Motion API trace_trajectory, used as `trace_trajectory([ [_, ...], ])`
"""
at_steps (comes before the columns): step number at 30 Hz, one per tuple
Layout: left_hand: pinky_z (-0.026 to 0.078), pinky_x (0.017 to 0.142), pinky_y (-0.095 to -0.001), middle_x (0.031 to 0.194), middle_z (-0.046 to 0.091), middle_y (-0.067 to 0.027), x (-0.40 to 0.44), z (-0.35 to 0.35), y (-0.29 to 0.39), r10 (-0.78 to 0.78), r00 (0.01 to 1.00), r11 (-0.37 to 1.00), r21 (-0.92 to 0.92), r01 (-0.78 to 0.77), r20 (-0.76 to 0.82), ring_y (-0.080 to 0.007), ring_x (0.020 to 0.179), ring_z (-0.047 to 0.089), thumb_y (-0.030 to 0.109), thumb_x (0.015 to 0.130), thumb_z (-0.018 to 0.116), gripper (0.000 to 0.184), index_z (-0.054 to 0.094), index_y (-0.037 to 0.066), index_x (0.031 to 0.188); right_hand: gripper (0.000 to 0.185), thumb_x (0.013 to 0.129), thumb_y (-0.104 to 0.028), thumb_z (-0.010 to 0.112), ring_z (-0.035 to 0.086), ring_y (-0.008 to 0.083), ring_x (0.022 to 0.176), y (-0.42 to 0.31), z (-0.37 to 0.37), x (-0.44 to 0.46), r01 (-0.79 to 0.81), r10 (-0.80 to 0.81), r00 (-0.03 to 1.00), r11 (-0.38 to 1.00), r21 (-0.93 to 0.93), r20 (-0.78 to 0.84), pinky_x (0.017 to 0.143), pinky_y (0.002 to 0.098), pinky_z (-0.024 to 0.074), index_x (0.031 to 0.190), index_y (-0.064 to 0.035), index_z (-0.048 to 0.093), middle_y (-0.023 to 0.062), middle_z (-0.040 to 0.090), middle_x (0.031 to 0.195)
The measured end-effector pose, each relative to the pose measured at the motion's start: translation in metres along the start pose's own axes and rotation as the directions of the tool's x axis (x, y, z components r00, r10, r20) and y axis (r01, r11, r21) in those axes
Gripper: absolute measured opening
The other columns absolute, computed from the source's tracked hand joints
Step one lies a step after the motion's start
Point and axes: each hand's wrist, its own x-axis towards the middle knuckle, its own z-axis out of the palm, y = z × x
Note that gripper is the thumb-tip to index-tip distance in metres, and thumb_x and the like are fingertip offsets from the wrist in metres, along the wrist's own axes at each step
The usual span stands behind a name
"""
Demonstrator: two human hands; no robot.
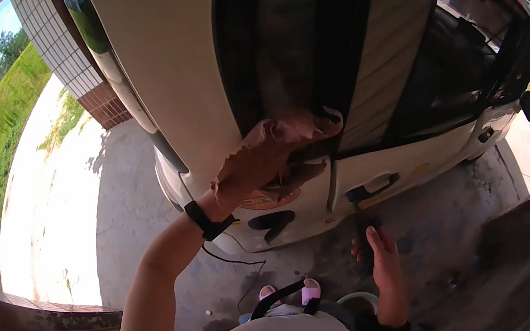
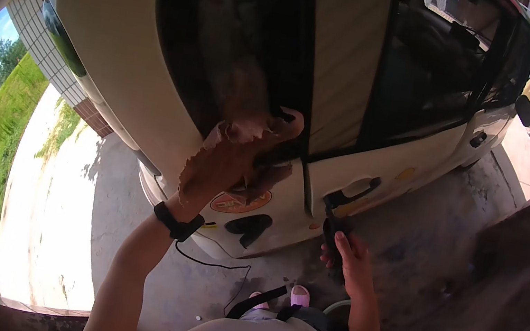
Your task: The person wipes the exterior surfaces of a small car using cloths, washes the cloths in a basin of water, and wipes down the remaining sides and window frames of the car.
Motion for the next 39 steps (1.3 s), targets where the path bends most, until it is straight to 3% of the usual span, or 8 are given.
trace_trajectory([
  [2, 0.042, 0.099, -0.0397, 0.117, 0.06, -0.0062, -0.013, -0.03, 0.023, -0.129, 0.954, -0.289, -0.931, 0.224, 0.269, -0.0171, 0.107, 0.057, 0.014, 0.082, 0.062, 0.042, 0.058, 0.014, 0.124, 0.026, 0.095, -0.028, 0.064, 0.06, 0.0104, 0.067, -0.007, 0.019, -0.006, 0.069, -0.067, 0.997, 0.993, 0.098, -0.025, 0.051, 0.0258, 0.0421, 0.096, -0.002, 0.059, 0.0044, 0.064, 0.081],
  [7, 0.045, 0.096, -0.0341, 0.112, 0.062, -0.0051, -0.106, -0.016, 0.029, -0.074, 0.869, -0.378, -0.82, 0.429, 0.489, -0.0215, 0.106, 0.058, 0.021, 0.075, 0.076, 0.042, 0.062, 0.007, 0.112, 0.021, 0.094, -0.022, 0.066, 0.057, 0.0055, 0.08, 0.012, -0.028, -0.012, 0.104, -0.154, 0.982, 0.927, -0.359, -0.112, 0.064, 0.0242, 0.0484, 0.095, -0.0023, 0.062, 0.0009, 0.062, 0.089],
  [9, 0.048, 0.092, -0.0372, 0.11, 0.061, -0.0068, -0.152, 0.005, 0.008, 0.021, 0.986, 0.823, -0.563, 0.076, 0.164, -0.0244, 0.104, 0.057, 0.021, 0.068, 0.076, 0.044, 0.064, 0.01, 0.108, 0.02, 0.091, -0.017, 0.069, 0.056, 0.0051, 0.083, 0.014, -0.044, -0.014, 0.093, -0.147, 0.988, 0.833, -0.545, -0.056, 0.073, 0.0218, 0.0478, 0.103, -0.0021, 0.063, -0.0004, 0.062, 0.091],
  [15, 0.035, 0.102, -0.055, 0.121, 0.055, -0.0271, -0.162, -0.035, -0.061, -0.524, 0.846, 0.794, -0.303, 0.527, 0.098, -0.0436, 0.124, 0.045, 0.018, 0.087, 0.06, 0.036, 0.059, 0.0, 0.118, 0.02, 0.087, -0.009, 0.071, 0.055, 0.0053, 0.085, -0.021, 0.0, 0.001, 0.146, -0.148, 0.986, 0.989, 0.04, 0.079, 0.079, 0.0228, 0.0465, 0.104, -0.0021, 0.063, -0.002, 0.062, 0.096],
  [22, 0.045, 0.089, -0.0461, 0.118, 0.058, -0.0241, -0.173, -0.018, -0.062, -0.762, 0.584, 0.388, -0.526, 0.757, 0.278, -0.038, 0.106, 0.056, 0.023, 0.099, 0.049, 0.032, 0.058, -0.003, 0.117, 0.022, 0.089, -0.012, 0.068, 0.059, 0.0137, 0.099, -0.011, 0.082, 0.065, 0.465, -0.457, 0.885, 0.867, -0.178, 0.084, 0.085, 0.0294, 0.0476, 0.108, -0.0025, 0.062, 0.0056, 0.062, 0.108],
  [24, 0.046, 0.087, -0.0448, 0.118, 0.059, -0.0232, -0.157, -0.009, -0.078, -0.76, 0.576, 0.353, -0.554, 0.754, 0.299, -0.0368, 0.103, 0.058, 0.024, 0.101, 0.048, 0.033, 0.058, -0.003, 0.117, 0.029, 0.084, -0.012, 0.068, 0.056, 0.0291, 0.108, -0.008, 0.108, 0.075, 0.696, -0.855, 0.357, -0.026, -0.718, 0.377, 0.09, 0.0398, 0.0465, 0.109, 0.0005, 0.06, 0.0153, 0.057, 0.116],
  [27, 0.047, 0.088, -0.0453, 0.124, 0.056, -0.0239, -0.099, -0.033, -0.099, -0.626, 0.764, 0.64, -0.46, 0.616, 0.153, -0.0362, 0.105, 0.059, 0.025, 0.101, 0.047, 0.04, 0.05, -0.003, 0.129, 0.043, 0.076, -0.013, 0.069, 0.05, 0.0396, 0.111, 0.024, 0.122, 0.104, 0.685, -0.807, 0.318, -0.168, -0.709, 0.498, 0.094, 0.0468, 0.0437, 0.114, 0.0031, 0.058, 0.0205, 0.052, 0.12],
  [39, 0.047, 0.091, -0.0441, 0.128, 0.052, -0.0167, -0.083, -0.001, -0.108, -0.723, 0.533, 0.673, -0.272, 0.688, -0.44, -0.0305, 0.11, 0.057, 0.029, 0.094, 0.058, 0.049, 0.045, -0.001, 0.131, 0.043, 0.071, -0.017, 0.073, 0.057, 0.0315, 0.106, 0.026, 0.185, 0.071, 0.789, -0.849, 0.425, 0.176, -0.588, 0.315, 0.086, 0.0419, 0.0489, 0.109, -0.0006, 0.061, 0.0148, 0.057, 0.116],
])
